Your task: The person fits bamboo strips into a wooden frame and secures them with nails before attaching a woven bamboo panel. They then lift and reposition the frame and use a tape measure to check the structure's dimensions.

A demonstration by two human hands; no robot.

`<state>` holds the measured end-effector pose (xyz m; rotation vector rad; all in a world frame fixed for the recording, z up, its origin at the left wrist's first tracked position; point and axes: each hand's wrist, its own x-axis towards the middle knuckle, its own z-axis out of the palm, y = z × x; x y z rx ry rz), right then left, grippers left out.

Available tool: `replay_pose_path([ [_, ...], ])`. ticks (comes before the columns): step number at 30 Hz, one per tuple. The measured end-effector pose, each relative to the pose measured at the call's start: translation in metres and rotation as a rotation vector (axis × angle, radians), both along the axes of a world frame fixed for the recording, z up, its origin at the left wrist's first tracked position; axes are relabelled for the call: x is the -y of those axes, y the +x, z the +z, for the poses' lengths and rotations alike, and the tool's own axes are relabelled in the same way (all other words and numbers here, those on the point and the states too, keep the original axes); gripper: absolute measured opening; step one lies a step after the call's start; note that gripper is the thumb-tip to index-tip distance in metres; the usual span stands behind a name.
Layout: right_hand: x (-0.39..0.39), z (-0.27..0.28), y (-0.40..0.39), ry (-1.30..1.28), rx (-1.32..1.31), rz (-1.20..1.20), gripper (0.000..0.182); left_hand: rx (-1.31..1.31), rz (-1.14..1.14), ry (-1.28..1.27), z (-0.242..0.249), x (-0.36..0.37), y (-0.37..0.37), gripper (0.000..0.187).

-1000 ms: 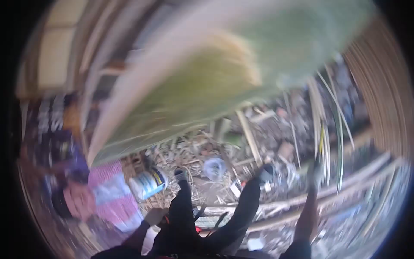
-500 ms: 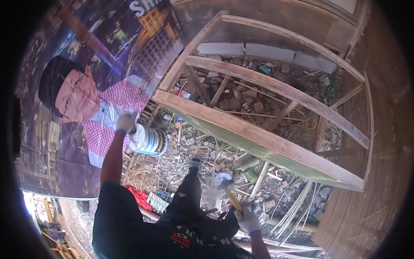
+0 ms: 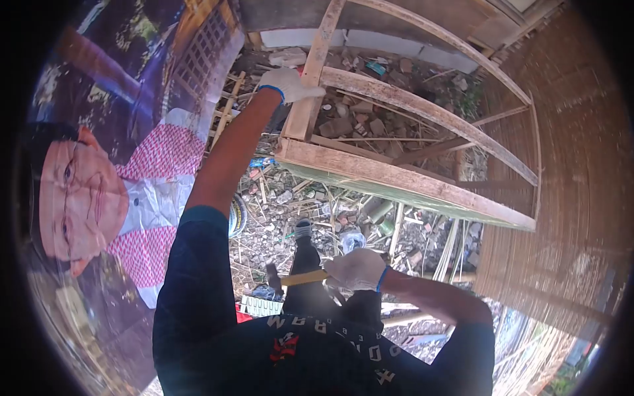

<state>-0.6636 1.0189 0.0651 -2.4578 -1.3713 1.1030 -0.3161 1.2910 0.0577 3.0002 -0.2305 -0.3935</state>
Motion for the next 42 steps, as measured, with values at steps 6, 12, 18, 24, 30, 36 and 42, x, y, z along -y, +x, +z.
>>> replay_pose_path([
  [6, -0.030, 0.044, 0.109, -0.329, -0.024, -0.157, 0.036, -0.129, -0.055, -0.055, -0.022, -0.005, 0.022, 0.107],
  [12, -0.032, 0.035, 0.097, -0.191, 0.049, -0.334, 0.051, -0.289, -0.065, -0.082, -0.013, -0.007, 0.027, 0.114],
  [18, -0.014, 0.029, 0.121, -0.157, 0.290, 0.102, 0.060, -0.356, -0.067, -0.148, -0.008, -0.015, 0.017, 0.114],
  [24, -0.036, 0.046, 0.095, -0.224, 0.115, -0.156, 0.055, -0.405, -0.121, -0.191, -0.036, -0.020, 0.030, 0.111],
  [30, -0.015, 0.029, 0.144, -0.019, 0.453, -0.266, 0.055, -0.395, -0.086, -0.266, -0.035, -0.029, 0.025, 0.109],
  [36, -0.056, 0.091, 0.117, -0.275, -0.001, -0.275, 0.050, -0.383, -0.106, -0.285, -0.044, -0.038, 0.029, 0.108],
  [42, -0.044, 0.050, 0.127, -0.211, 0.196, -0.319, 0.048, -0.420, -0.080, -0.257, -0.031, -0.042, 0.024, 0.098],
])
